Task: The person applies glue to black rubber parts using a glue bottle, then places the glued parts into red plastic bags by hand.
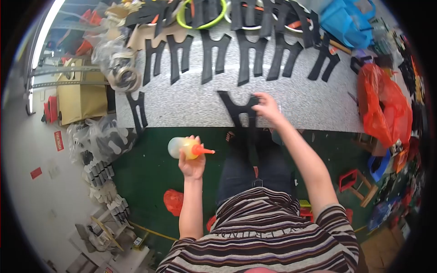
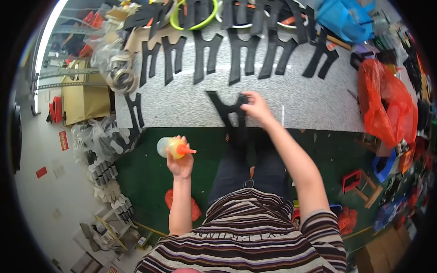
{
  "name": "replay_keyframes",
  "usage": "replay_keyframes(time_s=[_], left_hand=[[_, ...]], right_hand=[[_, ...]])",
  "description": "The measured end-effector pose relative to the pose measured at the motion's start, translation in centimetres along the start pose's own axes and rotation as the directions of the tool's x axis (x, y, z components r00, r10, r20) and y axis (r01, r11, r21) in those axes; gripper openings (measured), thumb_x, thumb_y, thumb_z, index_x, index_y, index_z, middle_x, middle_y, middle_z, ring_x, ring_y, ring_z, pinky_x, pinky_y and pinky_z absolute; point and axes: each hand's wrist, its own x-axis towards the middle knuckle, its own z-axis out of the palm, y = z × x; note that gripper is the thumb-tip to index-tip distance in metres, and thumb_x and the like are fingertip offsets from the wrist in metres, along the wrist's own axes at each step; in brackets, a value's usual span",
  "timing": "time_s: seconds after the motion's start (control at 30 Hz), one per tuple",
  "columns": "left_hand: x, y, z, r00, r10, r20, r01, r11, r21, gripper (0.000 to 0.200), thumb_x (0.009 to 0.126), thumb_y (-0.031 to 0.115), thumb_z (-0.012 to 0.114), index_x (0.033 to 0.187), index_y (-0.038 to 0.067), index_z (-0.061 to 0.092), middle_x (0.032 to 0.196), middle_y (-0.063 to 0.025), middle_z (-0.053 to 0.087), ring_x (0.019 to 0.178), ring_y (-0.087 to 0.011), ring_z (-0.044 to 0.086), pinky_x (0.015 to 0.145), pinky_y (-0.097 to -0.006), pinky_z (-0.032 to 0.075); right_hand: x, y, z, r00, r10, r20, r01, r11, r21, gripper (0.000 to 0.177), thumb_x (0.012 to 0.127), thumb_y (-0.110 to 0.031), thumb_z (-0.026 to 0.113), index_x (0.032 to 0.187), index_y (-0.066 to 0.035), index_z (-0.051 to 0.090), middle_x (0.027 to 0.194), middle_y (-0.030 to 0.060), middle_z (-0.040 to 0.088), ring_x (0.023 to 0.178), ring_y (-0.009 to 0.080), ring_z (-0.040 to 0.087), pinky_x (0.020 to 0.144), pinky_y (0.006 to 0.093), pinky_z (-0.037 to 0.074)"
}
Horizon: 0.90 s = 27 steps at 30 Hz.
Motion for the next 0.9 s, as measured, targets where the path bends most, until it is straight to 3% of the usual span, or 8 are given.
replay_keyframes(time_s=[0.13, 0.27, 0.4, 0.53, 0.6, 0.7, 0.8, 0.9], left_hand=[[-3.5, 6.6, -2.0, 0.982, 0.165, -0.087, -0.168, 0.985, -0.035, 0.055, 0.09, 0.028, 0.064, 0.135, 0.005, 0.042, 0.136, -0.0109, 0.049, 0.129, -0.0295, 0.046, 0.105, -0.0457, 0.044], [-6.0, 10.2, -4.0, 0.972, 0.209, -0.11, -0.22, 0.971, -0.092, 0.053, 0.09, 0.028, 0.065, 0.133, 0.005, 0.044, 0.133, -0.0095, 0.051, 0.127, -0.0282, 0.048, 0.103, -0.0442, 0.047], [-5.9, 11.5, -4.8, 0.94, 0.243, -0.24, -0.246, 0.969, 0.016, 0.055, 0.091, 0.03, 0.063, 0.134, 0.003, 0.043, 0.131, -0.0139, 0.053, 0.12, -0.028, 0.054, 0.099, -0.0445, 0.05], [-1.0, 11.9, -5.4, 0.948, 0.086, -0.305, -0.005, 0.966, 0.258, 0.05, 0.091, 0.028, 0.063, 0.131, 0.004, 0.045, 0.123, -0.0136, 0.057, 0.112, -0.0275, 0.059, 0.093, -0.0413, 0.054], [3.0, 10.9, -5.7, 0.95, 0.109, -0.291, 0.093, 0.793, 0.603, 0.042, 0.092, 0.021, 0.062, 0.13, 0.007, 0.047, 0.119, -0.0094, 0.058, 0.103, -0.0235, 0.061, 0.084, -0.0382, 0.054], [10.0, 6.8, -2.6, 0.999, 0.02, -0.037, 0.034, 0.149, 0.988, 0.057, 0.085, 0.025, 0.071, 0.131, 0.004, 0.044, 0.115, -0.0104, 0.059, 0.101, -0.0251, 0.062, 0.085, -0.0381, 0.051], [15.1, 0.5, 2.9, 0.97, -0.214, 0.114, -0.191, -0.384, 0.903, 0.075, 0.079, 0.036, 0.074, 0.137, 0.005, 0.037, 0.112, -0.0164, 0.063, 0.099, -0.0314, 0.064, 0.084, -0.0398, 0.051], [17.3, -8.3, 7.8, 0.898, -0.41, 0.16, -0.376, -0.524, 0.765, 0.084, 0.076, 0.042, 0.074, 0.141, 0.008, 0.033, 0.109, -0.0214, 0.065, 0.098, -0.0363, 0.065, 0.082, -0.0418, 0.051]], right_hand=[[6.3, 1.2, 16.9, 0.982, -0.026, 0.187, -0.016, 0.976, 0.219, 0.052, 0.077, 0.0, 0.063, 0.127, -0.005, 0.048, 0.098, 0.0089, 0.062, 0.084, 0.0162, 0.064, 0.065, 0.0299, 0.054], [13.7, 2.2, 28.9, 0.973, -0.133, 0.19, 0.115, 0.988, 0.105, 0.052, 0.076, -0.003, 0.067, 0.125, -0.004, 0.049, 0.092, 0.0086, 0.064, 0.078, 0.0163, 0.064, 0.067, 0.0299, 0.054], [14.7, 2.1, 29.6, 0.914, -0.406, 0.026, 0.367, 0.795, -0.483, 0.052, 0.075, -0.016, 0.073, 0.121, -0.002, 0.053, 0.089, 0.0103, 0.064, 0.078, 0.0165, 0.064, 0.069, 0.0319, 0.052], [8.9, 5.5, 20.5, 0.903, -0.381, 0.201, 0.428, 0.841, -0.33, 0.04, 0.073, -0.025, 0.073, 0.106, -0.004, 0.064, 0.082, 0.0115, 0.066, 0.077, 0.023, 0.064, 0.071, 0.0361, 0.051], [3.2, 7.5, 13.2, 0.951, -0.27, 0.149, 0.308, 0.841, -0.444, 0.036, 0.075, -0.028, 0.072, 0.102, -0.007, 0.066, 0.078, 0.0093, 0.066, 0.072, 0.0215, 0.064, 0.069, 0.0355, 0.051], [-5.9, 10.3, 1.8, 0.979, -0.176, -0.098, 0.104, 0.859, -0.501, 0.03, 0.078, -0.029, 0.072, 0.098, -0.007, 0.068, 0.084, 0.0096, 0.07, 0.077, 0.0196, 0.068, 0.071, 0.0325, 0.053], [-14.0, 13.6, -8.3, 0.899, -0.066, -0.432, -0.123, 0.911, -0.395, 0.027, 0.079, -0.024, 0.072, 0.099, -0.006, 0.069, 0.081, 0.0074, 0.071, 0.07, 0.0158, 0.067, 0.069, 0.0296, 0.054], [-21.1, 14.0, -15.1, 0.739, -0.043, -0.673, -0.242, 0.915, -0.324, 0.02, 0.082, -0.017, 0.069, 0.098, -0.004, 0.069, 0.081, 0.0057, 0.07, 0.072, 0.0124, 0.066, 0.069, 0.0273, 0.053]])
